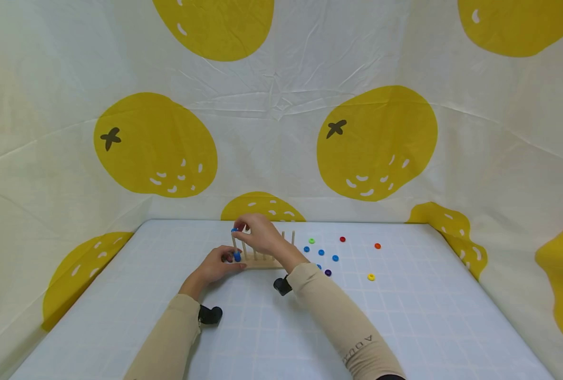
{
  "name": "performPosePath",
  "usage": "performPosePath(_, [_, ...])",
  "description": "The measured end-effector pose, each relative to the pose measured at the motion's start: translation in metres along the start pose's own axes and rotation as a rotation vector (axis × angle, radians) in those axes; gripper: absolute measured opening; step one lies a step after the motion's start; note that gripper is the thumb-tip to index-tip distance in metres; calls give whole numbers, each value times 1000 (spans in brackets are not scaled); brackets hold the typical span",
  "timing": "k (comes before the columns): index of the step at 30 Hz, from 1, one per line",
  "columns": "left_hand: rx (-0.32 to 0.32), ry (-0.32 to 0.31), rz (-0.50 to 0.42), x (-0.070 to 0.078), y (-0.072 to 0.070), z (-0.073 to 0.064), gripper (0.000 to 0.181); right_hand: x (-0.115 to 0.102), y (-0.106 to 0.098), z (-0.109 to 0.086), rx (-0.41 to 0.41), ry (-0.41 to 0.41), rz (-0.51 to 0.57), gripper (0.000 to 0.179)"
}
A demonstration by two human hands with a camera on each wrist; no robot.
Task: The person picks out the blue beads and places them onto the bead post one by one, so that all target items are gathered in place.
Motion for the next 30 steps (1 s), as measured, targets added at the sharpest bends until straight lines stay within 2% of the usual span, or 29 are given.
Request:
performPosePath(7, [-6,-26,3,0,-1,-3,48,4,8,4,-8,28,-22,16])
performPosePath(15, [-8,-7,10,2,-1,-1,44,13,15,5,-5,69,-49,16])
performPosePath(30, [5,-1,22,0,-3,-1,50,17,20,3,-1,51,-72,19])
Point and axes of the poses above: each hand's wrist, its own z-axis towards the middle knuckle, its own y-axis out of the palm, x = y × z, the point moved 9 cm from there along z, towards the middle knuckle, and after that the axes turned 6 degrees about z, right-handed, at the moved point
